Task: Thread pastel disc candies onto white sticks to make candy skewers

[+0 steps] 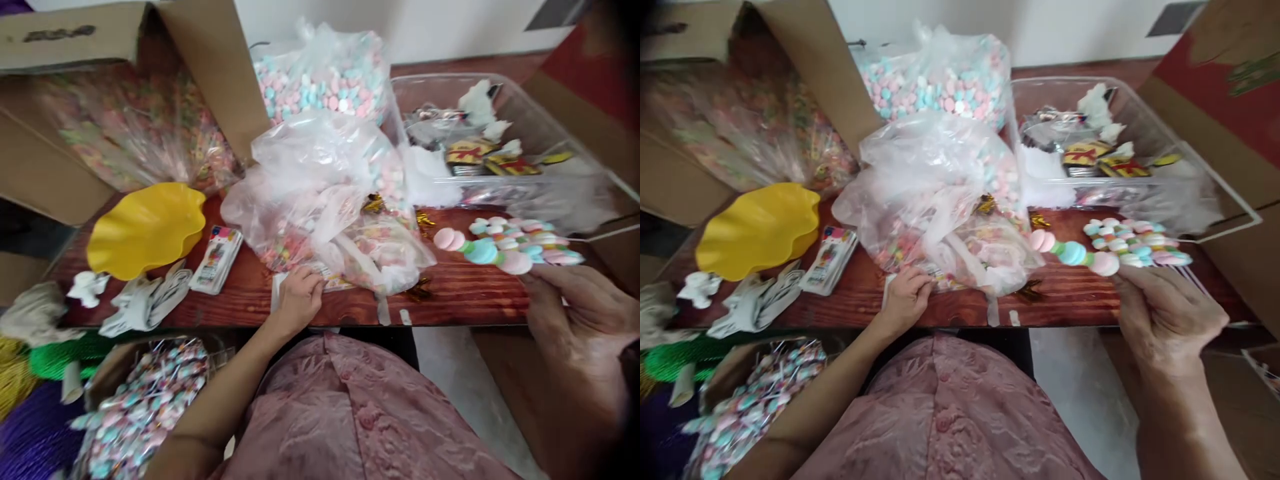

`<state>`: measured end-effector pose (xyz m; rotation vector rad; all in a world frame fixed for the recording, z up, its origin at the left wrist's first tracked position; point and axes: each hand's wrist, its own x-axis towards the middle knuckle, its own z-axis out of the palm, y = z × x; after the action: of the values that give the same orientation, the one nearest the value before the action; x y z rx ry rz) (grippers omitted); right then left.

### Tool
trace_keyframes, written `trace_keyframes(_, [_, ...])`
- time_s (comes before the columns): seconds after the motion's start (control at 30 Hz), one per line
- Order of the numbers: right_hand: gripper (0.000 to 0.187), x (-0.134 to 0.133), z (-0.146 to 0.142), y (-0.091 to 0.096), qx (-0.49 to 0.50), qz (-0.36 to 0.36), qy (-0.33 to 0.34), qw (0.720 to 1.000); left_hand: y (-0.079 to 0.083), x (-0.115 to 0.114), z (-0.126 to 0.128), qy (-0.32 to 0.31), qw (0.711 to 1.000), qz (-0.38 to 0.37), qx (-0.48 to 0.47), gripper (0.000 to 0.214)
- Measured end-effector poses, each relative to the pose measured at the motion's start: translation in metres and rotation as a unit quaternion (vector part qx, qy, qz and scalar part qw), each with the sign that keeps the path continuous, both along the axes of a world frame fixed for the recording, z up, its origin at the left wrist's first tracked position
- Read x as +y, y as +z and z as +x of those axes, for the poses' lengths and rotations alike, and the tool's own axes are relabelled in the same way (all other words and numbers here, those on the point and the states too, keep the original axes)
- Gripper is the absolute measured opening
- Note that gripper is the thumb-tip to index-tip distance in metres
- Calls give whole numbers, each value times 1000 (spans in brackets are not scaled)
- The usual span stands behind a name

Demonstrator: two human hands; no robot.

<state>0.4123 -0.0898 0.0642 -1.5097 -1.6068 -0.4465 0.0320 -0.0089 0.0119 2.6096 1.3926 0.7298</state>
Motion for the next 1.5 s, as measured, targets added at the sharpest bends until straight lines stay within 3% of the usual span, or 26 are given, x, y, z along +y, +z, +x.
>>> trace_keyframes(0.17, [25,7,-61,-4,23,-100,198,975,-5,-6,-11,13,999,2,52,15])
trace_keyframes(0.27, [20,15,-77,-14,52,-117,242,962,-1,-11,-15,12,997,-22,79,18])
trace_keyframes(0.33, [17,17,-81,-20,74,-130,249,957,0,-10,-18,6,997,-46,59,21])
trace_keyframes(0.43, [15,17,-84,-26,100,-156,258,948,-3,-2,-23,9,994,-96,-49,19])
trace_keyframes(0.53, [15,16,-86,-26,105,-173,259,944,-8,5,-27,18,977,-134,-167,17])
trace_keyframes(0.63, [14,17,-90,-22,95,-170,259,946,-12,8,-30,7,966,-144,-215,15])
trace_keyframes(0.83, [17,21,-94,-19,43,-171,258,950,-16,7,-33,-20,965,-149,-217,15])
trace_keyframes(1.03, [17,23,-96,-17,11,-163,253,953,-17,6,-31,-7,972,-135,-193,20])
trace_keyframes(1.33, [30,6,-102,-24,9,-100,244,965,-16,9,-32,3,968,-150,-199,23])
trace_keyframes(1.5, [20,2,-109,-33,14,-133,241,961,-15,10,-33,-8,969,-148,-197,21])
